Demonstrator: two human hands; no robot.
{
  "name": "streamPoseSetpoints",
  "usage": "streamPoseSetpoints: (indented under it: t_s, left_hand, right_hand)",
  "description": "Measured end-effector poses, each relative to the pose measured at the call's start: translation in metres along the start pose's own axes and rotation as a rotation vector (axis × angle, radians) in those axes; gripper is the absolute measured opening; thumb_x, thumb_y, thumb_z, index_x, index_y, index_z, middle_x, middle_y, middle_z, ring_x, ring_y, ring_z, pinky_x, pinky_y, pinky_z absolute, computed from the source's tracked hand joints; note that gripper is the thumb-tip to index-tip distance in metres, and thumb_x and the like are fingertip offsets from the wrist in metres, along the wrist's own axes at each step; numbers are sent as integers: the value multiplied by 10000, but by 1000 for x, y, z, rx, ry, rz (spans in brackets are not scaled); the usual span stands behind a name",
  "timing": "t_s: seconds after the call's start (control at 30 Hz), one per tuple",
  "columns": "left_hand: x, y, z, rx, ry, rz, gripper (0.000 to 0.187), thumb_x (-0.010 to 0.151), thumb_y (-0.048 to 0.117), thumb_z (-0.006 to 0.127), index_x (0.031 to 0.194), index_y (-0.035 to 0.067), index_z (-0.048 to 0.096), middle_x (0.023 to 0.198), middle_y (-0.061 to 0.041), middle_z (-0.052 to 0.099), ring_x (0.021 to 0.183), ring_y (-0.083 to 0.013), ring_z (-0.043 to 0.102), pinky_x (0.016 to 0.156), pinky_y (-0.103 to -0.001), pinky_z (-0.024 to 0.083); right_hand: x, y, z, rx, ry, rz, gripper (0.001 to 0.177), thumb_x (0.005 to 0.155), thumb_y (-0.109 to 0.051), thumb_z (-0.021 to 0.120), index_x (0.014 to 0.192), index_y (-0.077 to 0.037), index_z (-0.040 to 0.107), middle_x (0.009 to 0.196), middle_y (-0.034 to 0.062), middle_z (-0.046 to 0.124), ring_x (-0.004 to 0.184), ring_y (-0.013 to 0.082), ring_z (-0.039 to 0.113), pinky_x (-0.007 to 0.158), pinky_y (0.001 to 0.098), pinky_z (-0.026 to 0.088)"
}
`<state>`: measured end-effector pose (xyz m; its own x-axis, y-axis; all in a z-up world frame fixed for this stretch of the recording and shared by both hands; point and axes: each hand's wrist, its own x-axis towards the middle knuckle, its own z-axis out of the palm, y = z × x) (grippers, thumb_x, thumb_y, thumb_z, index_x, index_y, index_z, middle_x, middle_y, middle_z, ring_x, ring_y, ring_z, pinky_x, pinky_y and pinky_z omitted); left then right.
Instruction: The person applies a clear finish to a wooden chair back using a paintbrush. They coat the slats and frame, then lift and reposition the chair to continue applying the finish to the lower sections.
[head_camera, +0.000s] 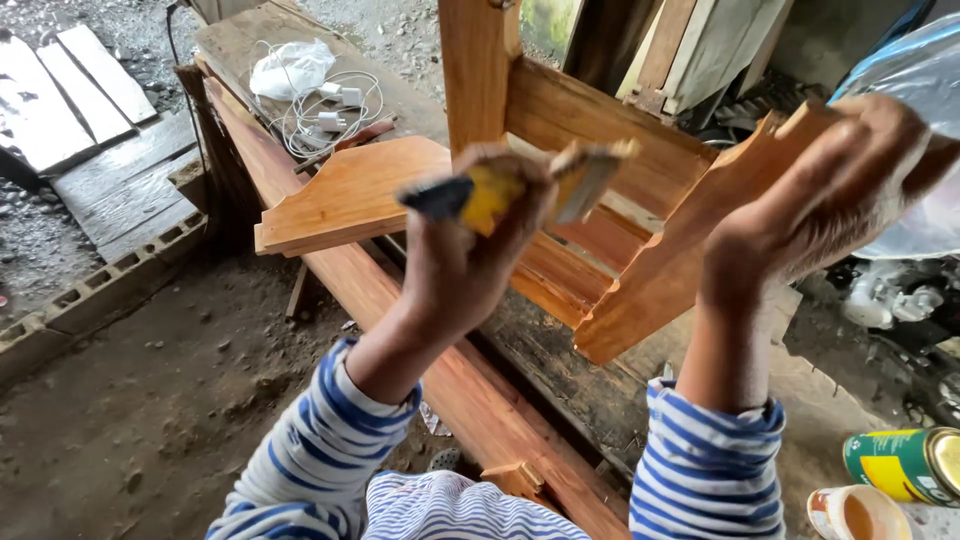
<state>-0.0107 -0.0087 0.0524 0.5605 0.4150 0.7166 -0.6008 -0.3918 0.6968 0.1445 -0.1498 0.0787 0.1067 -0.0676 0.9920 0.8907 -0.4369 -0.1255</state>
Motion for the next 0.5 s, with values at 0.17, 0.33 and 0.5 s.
streamPoseSetpoints:
  t_s: [0.17, 0.33, 0.5]
  left_hand:
    - [44, 27, 18, 89, 60, 43, 160, 1027, 329, 553, 1014, 172, 574, 853, 32, 607, 753, -65, 584, 664, -227, 488]
    - [81, 8, 36, 388, 11, 29, 367, 884, 509, 507, 901, 154, 595, 777, 1, 736, 683, -155, 751, 579, -299, 545]
    - [110, -25, 12, 464, -22, 48, 345, 861, 456, 591, 747, 131, 567, 760, -40, 733, 637, -154, 670, 555, -322, 491]
  right_hand:
    - [-1, -25, -13, 118, -20, 68, 648, 1162, -384, 167, 1094, 124, 562, 923, 259, 542, 885, 368, 429, 919, 467, 353]
    - [-6, -30, -20, 72, -45, 156, 673, 1130, -480, 136, 976, 49, 523, 867, 208, 527, 915, 373, 461, 1091, 507, 319]
    - [-4, -33, -22, 18, -82, 98, 606, 1140, -400, 141, 949, 67, 475, 882, 253, 480, 919, 422, 423, 1066, 548, 334]
